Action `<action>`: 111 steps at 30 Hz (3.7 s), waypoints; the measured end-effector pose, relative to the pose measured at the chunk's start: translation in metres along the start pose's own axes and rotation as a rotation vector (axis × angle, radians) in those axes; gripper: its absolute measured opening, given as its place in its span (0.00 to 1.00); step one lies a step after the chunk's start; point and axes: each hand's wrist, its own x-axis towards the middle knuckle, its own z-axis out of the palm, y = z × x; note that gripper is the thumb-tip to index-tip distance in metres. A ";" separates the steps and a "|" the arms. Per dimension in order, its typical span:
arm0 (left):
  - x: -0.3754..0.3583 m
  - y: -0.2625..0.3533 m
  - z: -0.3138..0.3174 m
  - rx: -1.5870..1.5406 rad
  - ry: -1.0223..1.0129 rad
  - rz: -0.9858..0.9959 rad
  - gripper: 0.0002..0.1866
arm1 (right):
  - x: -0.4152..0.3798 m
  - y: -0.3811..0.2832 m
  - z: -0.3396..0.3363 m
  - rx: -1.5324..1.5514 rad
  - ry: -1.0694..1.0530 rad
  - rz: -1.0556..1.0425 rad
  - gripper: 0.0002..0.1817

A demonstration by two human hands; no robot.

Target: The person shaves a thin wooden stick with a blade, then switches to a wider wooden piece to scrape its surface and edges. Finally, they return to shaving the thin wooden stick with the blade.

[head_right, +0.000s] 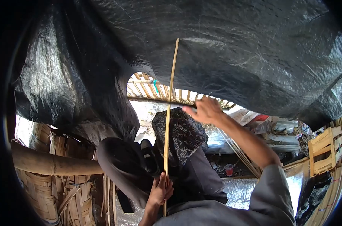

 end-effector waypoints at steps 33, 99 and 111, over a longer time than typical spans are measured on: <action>-0.002 -0.006 -0.022 -0.150 -0.017 -0.137 0.23 | 0.016 -0.014 -0.010 -0.035 0.018 -0.383 0.39; 0.109 0.109 0.030 1.003 0.509 0.795 0.12 | -0.350 0.010 0.133 1.872 -0.607 1.595 0.18; 0.053 0.078 0.023 0.205 0.015 0.376 0.16 | -0.307 -0.011 0.063 2.116 -0.129 1.439 0.11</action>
